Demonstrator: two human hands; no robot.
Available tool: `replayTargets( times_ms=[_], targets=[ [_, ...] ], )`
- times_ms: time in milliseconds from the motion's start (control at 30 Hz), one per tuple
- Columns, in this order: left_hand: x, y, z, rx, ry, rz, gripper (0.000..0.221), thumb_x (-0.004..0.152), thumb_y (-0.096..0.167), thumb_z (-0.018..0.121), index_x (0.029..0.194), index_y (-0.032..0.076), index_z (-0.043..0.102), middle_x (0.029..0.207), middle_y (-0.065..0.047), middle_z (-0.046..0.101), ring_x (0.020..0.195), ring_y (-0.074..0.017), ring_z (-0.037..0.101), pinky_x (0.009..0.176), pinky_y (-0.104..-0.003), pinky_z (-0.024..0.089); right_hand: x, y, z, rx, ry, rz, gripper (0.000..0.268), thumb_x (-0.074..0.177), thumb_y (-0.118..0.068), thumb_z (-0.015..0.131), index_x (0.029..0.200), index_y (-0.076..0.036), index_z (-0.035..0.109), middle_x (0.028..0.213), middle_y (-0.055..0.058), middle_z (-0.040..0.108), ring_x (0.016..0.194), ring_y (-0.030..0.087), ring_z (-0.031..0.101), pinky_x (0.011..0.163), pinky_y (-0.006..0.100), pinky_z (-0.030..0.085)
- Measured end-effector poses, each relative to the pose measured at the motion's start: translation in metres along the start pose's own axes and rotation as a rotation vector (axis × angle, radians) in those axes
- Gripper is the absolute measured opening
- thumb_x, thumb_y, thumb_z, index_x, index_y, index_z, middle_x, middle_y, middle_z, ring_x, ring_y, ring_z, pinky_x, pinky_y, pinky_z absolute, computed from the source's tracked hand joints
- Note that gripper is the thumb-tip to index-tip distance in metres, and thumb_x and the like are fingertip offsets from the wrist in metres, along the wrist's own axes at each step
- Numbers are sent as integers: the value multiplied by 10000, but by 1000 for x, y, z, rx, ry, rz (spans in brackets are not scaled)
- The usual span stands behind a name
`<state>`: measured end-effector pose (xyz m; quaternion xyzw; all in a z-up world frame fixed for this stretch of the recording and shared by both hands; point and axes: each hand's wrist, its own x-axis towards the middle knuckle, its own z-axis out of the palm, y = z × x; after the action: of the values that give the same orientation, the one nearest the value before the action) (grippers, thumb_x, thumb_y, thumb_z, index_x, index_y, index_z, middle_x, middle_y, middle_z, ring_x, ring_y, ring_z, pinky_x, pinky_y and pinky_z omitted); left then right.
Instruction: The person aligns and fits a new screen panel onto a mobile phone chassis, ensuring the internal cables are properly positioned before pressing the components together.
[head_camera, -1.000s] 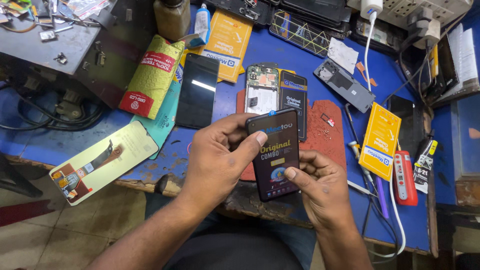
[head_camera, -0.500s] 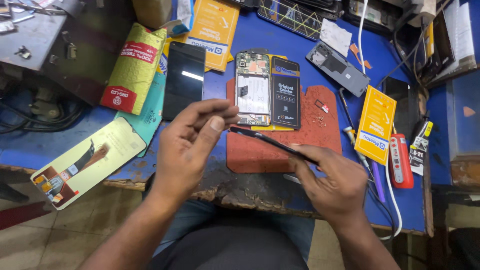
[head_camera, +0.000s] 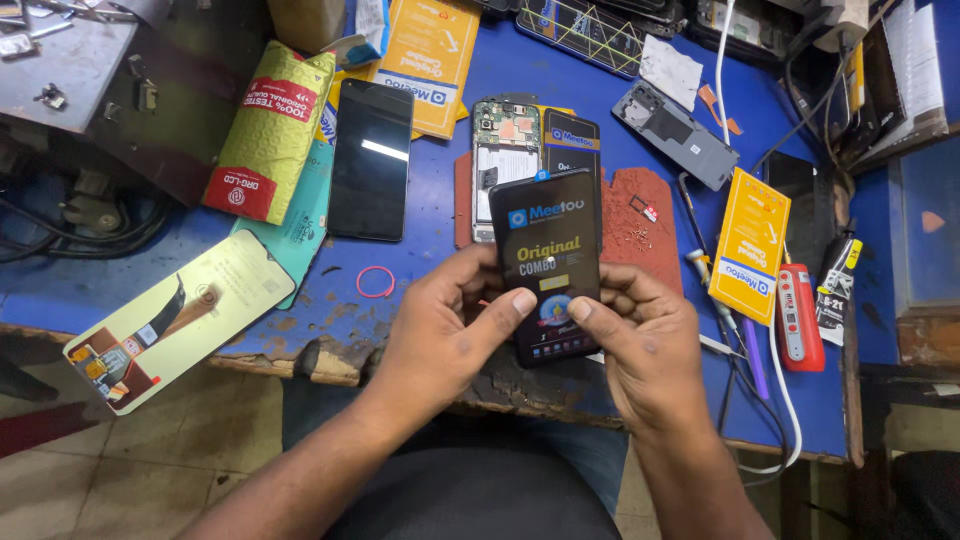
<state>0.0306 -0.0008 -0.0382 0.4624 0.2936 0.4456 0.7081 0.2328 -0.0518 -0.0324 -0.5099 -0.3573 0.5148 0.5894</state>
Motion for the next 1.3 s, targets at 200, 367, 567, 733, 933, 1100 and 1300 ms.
replayTargets(
  times_ms=[200, 367, 567, 733, 933, 1100, 1300],
  targets=[
    [3, -2, 3, 53, 67, -13, 184, 985, 76, 687, 1136, -28, 673, 977, -53, 752, 871, -67, 678, 766, -228, 557, -4, 4, 3, -14, -7, 13, 335, 885, 70, 729, 1212, 91, 656, 1073, 148, 749, 937, 157, 710, 883, 293, 576],
    [3, -2, -5, -17, -32, 5, 318, 972, 79, 680, 1267, -18, 611, 1137, -108, 726, 1048, -132, 686, 925, -286, 566, -7, -8, 5, -238, 37, -71, 324, 867, 54, 742, 1183, 59, 671, 1067, 138, 763, 939, 155, 740, 849, 287, 604],
    [-9, 15, -38, 231, 112, 304, 379, 1088, 163, 564, 1433, 11, 527, 1364, -124, 680, 1273, -200, 656, 1109, -340, 522, -8, -37, 13, -1378, -193, -972, 252, 818, 36, 769, 1063, 24, 710, 1053, 160, 747, 989, 291, 737, 868, 396, 592],
    [-13, 24, -38, 656, 112, 418, 357, 1031, 151, 641, 1356, 11, 598, 1291, -125, 721, 1202, -245, 720, 1030, -357, 547, -9, -29, 23, -1509, -218, -1040, 225, 852, -4, 753, 1074, 15, 720, 1056, 164, 738, 1019, 315, 743, 868, 412, 594],
    [-6, 25, -31, 810, -22, 450, 458, 921, 99, 722, 1352, 23, 587, 1282, -159, 690, 1203, -335, 686, 1012, -396, 541, -16, -26, 21, -1517, -307, -924, 276, 835, -67, 748, 1103, -10, 723, 1115, 132, 729, 1076, 302, 720, 900, 405, 574],
    [-2, 21, -29, 922, -157, 447, 684, 808, 94, 767, 1431, 17, 497, 1381, -195, 608, 1302, -397, 568, 1102, -462, 456, -20, -27, 19, -1515, -375, -837, 340, 802, -97, 755, 1130, -13, 719, 1168, 133, 714, 1127, 309, 693, 932, 423, 556],
    [-4, 24, -33, 925, -179, 405, 790, 770, 101, 786, 1478, 28, 443, 1431, -202, 560, 1350, -418, 509, 1177, -505, 364, -15, -27, 19, -1501, -368, -921, 331, 813, -85, 756, 1126, 12, 705, 1136, 145, 715, 1094, 321, 705, 931, 430, 572]
  ],
)
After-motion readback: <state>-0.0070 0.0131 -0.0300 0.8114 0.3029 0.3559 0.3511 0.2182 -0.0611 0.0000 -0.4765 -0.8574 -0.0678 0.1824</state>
